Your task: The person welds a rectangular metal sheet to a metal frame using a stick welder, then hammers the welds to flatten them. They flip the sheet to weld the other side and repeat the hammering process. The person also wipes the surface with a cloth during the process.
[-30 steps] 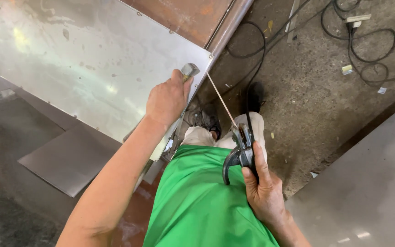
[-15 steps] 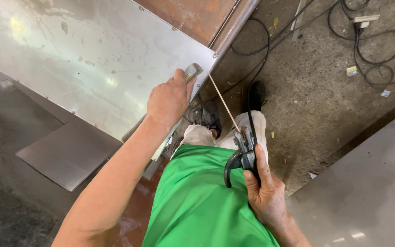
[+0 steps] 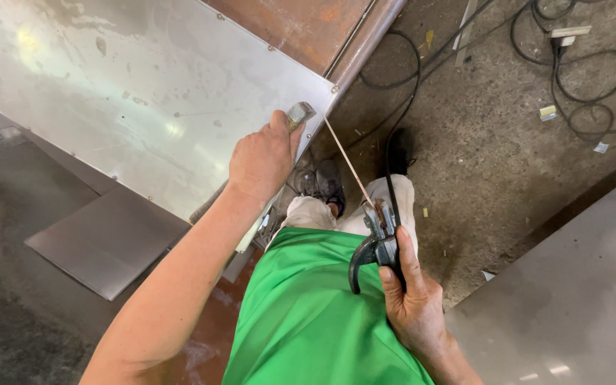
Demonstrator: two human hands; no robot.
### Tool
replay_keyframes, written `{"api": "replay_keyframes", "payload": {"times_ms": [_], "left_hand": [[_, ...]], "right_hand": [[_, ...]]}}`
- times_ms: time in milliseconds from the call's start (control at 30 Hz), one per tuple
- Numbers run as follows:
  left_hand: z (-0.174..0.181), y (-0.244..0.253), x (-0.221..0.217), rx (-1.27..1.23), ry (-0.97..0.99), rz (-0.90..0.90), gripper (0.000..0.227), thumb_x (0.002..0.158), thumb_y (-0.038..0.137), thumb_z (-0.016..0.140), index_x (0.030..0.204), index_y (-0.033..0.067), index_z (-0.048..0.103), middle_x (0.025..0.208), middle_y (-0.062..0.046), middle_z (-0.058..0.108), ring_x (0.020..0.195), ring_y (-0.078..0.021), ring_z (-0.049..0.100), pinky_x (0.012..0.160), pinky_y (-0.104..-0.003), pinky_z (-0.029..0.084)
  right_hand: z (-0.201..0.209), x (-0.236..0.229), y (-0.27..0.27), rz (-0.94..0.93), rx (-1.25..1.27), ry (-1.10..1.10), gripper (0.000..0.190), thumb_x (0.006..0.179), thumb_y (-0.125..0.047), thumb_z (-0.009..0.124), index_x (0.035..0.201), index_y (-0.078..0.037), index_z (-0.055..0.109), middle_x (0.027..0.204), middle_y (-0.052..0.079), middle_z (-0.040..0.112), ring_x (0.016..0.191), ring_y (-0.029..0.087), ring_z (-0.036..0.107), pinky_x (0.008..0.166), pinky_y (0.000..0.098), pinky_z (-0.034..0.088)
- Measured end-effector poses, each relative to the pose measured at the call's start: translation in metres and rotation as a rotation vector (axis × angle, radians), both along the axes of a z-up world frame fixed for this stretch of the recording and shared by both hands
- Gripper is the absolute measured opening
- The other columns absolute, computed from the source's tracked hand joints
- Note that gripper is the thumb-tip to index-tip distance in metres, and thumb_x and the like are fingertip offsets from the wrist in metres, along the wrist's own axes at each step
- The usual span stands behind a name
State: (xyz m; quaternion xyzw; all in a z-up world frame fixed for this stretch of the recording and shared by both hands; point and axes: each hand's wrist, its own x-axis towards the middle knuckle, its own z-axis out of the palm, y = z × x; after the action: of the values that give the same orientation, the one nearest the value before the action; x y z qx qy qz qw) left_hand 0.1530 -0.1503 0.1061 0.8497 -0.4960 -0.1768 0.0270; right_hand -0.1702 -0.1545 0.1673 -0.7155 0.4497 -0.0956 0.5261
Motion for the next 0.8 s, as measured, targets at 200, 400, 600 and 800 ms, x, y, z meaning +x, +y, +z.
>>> {"api": "replay_keyframes", "payload": {"times_ms": [200, 400, 600, 800], "left_hand": [[0.0006, -0.0007, -0.0007, 0.014, -0.002, 0.005, 0.040, 0.107, 0.040, 0.054, 0.095, 0.0026, 0.046, 0.068, -0.018, 0.068, 0.058, -0.0400, 0.068, 0.052, -0.051, 0.055], [0.0008, -0.0012, -0.0006, 0.014, 0.006, 0.015, 0.040, 0.107, 0.040, 0.054, 0.095, 0.0027, 0.046, 0.068, -0.018, 0.068, 0.059, -0.0403, 0.068, 0.052, -0.051, 0.055], [-0.0001, 0.0000, -0.0012, 0.016, -0.001, 0.010, 0.039, 0.106, 0.040, 0.054, 0.095, 0.0027, 0.047, 0.068, -0.018, 0.068, 0.059, -0.0399, 0.068, 0.052, -0.051, 0.055], [-0.0042, 0.0032, -0.0005, 0.022, -0.001, 0.009, 0.039, 0.107, 0.039, 0.054, 0.096, 0.0028, 0.047, 0.068, -0.018, 0.068, 0.060, -0.0397, 0.068, 0.052, -0.051, 0.055]], "right_hand": [[-0.0003, -0.0004, 0.0000, -0.013, 0.030, -0.001, 0.066, 0.098, -0.016, 0.066, 0.157, -0.010, 0.038, 0.072, 0.003, 0.062, 0.060, 0.010, 0.055, 0.056, 0.0254, 0.049], [-0.0029, -0.0024, 0.0012, -0.015, 0.011, -0.039, 0.065, 0.099, -0.016, 0.065, 0.158, -0.010, 0.038, 0.073, 0.003, 0.061, 0.062, 0.010, 0.053, 0.057, 0.0247, 0.049], [-0.0007, -0.0020, 0.0002, -0.031, 0.078, 0.009, 0.066, 0.098, -0.017, 0.065, 0.158, -0.011, 0.039, 0.071, 0.003, 0.061, 0.060, 0.011, 0.053, 0.056, 0.0252, 0.048], [0.0048, 0.0031, -0.0033, -0.015, 0.032, -0.002, 0.065, 0.099, -0.017, 0.065, 0.158, -0.011, 0.038, 0.076, 0.005, 0.064, 0.064, 0.012, 0.057, 0.061, 0.0260, 0.051]]}}
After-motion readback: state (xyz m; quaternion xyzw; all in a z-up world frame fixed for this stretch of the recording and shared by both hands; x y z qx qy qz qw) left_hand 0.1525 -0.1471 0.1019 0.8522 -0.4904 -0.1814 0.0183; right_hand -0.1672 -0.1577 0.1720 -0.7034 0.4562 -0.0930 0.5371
